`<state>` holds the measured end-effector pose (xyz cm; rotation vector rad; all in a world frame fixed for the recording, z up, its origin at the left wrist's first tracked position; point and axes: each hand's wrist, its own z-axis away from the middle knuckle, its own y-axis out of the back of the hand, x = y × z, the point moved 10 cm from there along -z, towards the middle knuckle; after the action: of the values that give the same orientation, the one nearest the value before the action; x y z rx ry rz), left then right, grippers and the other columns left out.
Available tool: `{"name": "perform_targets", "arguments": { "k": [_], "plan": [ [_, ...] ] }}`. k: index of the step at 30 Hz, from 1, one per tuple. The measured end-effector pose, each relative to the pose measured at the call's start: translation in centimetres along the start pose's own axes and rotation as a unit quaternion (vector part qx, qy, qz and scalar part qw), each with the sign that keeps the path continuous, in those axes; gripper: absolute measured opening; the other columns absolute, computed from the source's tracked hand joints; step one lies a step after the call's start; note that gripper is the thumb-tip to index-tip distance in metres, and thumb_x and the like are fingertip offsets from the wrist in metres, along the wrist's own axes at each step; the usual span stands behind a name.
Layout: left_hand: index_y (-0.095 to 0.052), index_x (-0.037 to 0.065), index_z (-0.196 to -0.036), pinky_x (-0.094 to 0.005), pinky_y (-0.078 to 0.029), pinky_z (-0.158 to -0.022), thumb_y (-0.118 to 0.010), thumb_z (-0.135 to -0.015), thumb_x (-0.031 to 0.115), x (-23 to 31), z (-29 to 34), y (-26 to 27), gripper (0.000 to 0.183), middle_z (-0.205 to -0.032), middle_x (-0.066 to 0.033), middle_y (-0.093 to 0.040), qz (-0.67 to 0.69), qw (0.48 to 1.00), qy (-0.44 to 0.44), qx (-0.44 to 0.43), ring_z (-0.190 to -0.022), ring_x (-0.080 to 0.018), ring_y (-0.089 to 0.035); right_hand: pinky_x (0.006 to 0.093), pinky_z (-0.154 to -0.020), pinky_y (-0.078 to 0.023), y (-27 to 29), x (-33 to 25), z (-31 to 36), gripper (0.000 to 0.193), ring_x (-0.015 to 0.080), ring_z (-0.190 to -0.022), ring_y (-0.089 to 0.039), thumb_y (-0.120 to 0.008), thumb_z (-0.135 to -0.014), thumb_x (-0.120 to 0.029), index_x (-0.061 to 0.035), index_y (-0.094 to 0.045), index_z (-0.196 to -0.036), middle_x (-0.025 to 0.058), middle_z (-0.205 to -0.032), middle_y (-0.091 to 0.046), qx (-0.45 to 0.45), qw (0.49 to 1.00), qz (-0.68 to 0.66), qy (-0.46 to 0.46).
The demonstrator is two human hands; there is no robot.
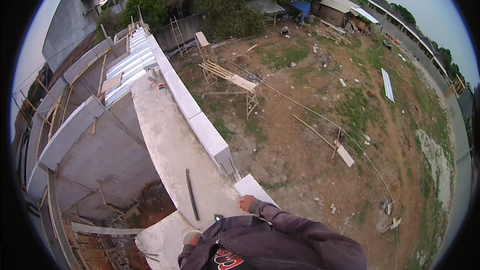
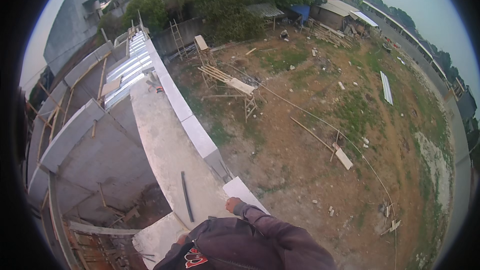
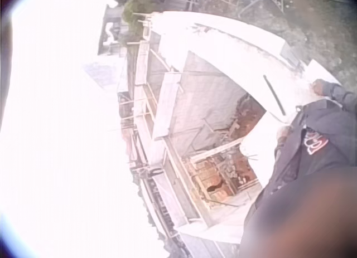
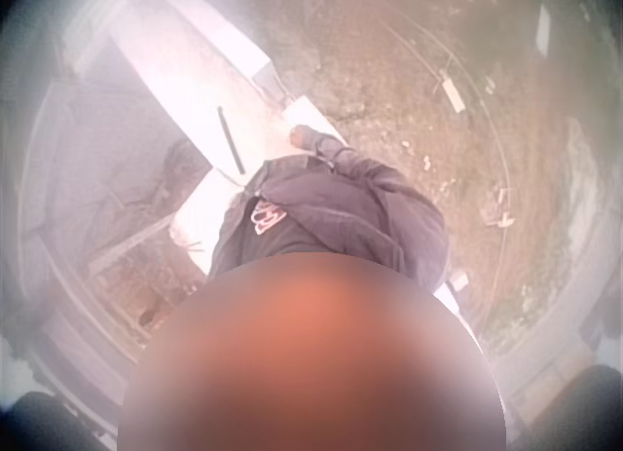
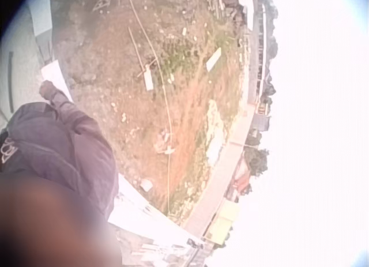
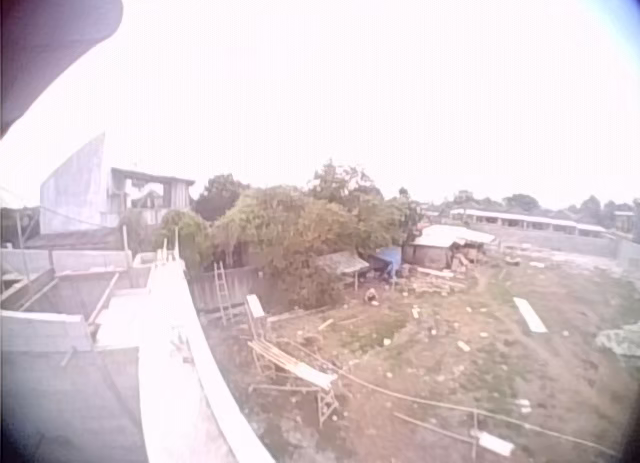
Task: The person walks along a concrete wall at a construction site and uses a string line to measure and align the wall. The person handles a hammer and a bucket briefly before focusing on the string line measurement.
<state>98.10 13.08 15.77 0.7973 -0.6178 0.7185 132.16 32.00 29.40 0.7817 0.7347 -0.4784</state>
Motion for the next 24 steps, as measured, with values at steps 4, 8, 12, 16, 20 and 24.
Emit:
{"name": "perform_targets", "arguments": {
  "k": [4,8,12,16,20,24],
  "plan": [
    [-0.059,0.006,-0.123,-0.0439,-0.041,-0.1,-0.059,-0.082,0.018,-0.3,0.5,-0.8,0.043,-0.123,-0.0204,-0.06,-0.118,0.991,0.048,-0.047,-0.116,-0.0354,-0.055,0.0455,-0.079,-0.054,0.1,1.6,-0.5,0.024,0.0373,-0.083,-0.069,-0.058,-0.078,-0.022,-0.0065,-0.073,-0.088,0.0205,-0.087,-0.07,0.01,0.997,0.074,0.007],
    [-0.068,0.006,-0.114,-0.0384,-0.045,-0.094,-0.062,-0.086,0.034,-1.1,0.4,-0.3,0.04,-0.114,-0.0138,-0.068,-0.06,0.997,0.054,0.011,-0.109,-0.0285,-0.062,0.0462,-0.08,-0.054,1.1,2.8,-1.4,0.025,0.0388,-0.085,-0.068,-0.059,-0.077,-0.023,-0.0058,-0.073,-0.089,0.0225,-0.089,-0.069,0.028,0.998,0.057,-0.018],
    [-0.068,0.007,-0.115,-0.0366,-0.044,-0.096,-0.063,-0.087,0.03,-4.0,0.6,-1.2,0.037,-0.115,-0.01,-0.068,0.325,0.942,0.068,0.046,-0.109,-0.0247,-0.061,0.0461,-0.083,-0.053,0.1,2.4,-1.6,0.025,0.0387,-0.089,-0.067,-0.06,-0.077,-0.023,-0.0062,-0.073,-0.09,0.0228,-0.09,-0.069,0.021,0.997,0.074,0.008],
    [-0.067,0.004,-0.112,-0.0358,-0.046,-0.092,-0.061,-0.087,0.023,-4.6,4.0,-3.2,0.031,-0.108,-0.0115,-0.068,0.107,0.993,0.026,0.032,-0.102,-0.0247,-0.063,0.0438,-0.092,-0.051,-0.1,0.8,-1.9,0.041,0.0383,-0.103,-0.064,-0.061,-0.077,-0.021,-0.0057,-0.065,-0.115,0.0242,-0.107,-0.067,0.053,0.995,0.08,-0.014],
    [-0.067,0.002,-0.108,-0.0351,-0.049,-0.088,-0.059,-0.087,0.015,-2.8,11.0,-3.5,0.026,-0.101,-0.013,-0.069,0.139,0.985,-0.01,0.101,-0.096,-0.0246,-0.065,0.0439,-0.099,-0.046,11.1,-4.8,-3.5,0.085,0.0423,-0.113,-0.058,-0.063,-0.08,-0.024,0.0007,-0.021,-0.15,0.0305,-0.122,-0.058,0.169,0.973,0.15,-0.056],
    [-0.07,-0.001,-0.093,-0.0288,-0.049,-0.076,-0.063,-0.087,0.02,-5.4,20.3,-2.5,0.023,-0.083,-0.0054,-0.07,0.263,0.919,0.129,0.263,-0.081,-0.0137,-0.063,0.0407,-0.098,-0.047,37.9,-14.1,-2.8,0.095,0.0402,-0.115,-0.058,-0.07,-0.079,-0.024,0.0013,-0.013,-0.151,0.0306,-0.125,-0.056,0.398,0.904,0.14,-0.066]
  ]
}}
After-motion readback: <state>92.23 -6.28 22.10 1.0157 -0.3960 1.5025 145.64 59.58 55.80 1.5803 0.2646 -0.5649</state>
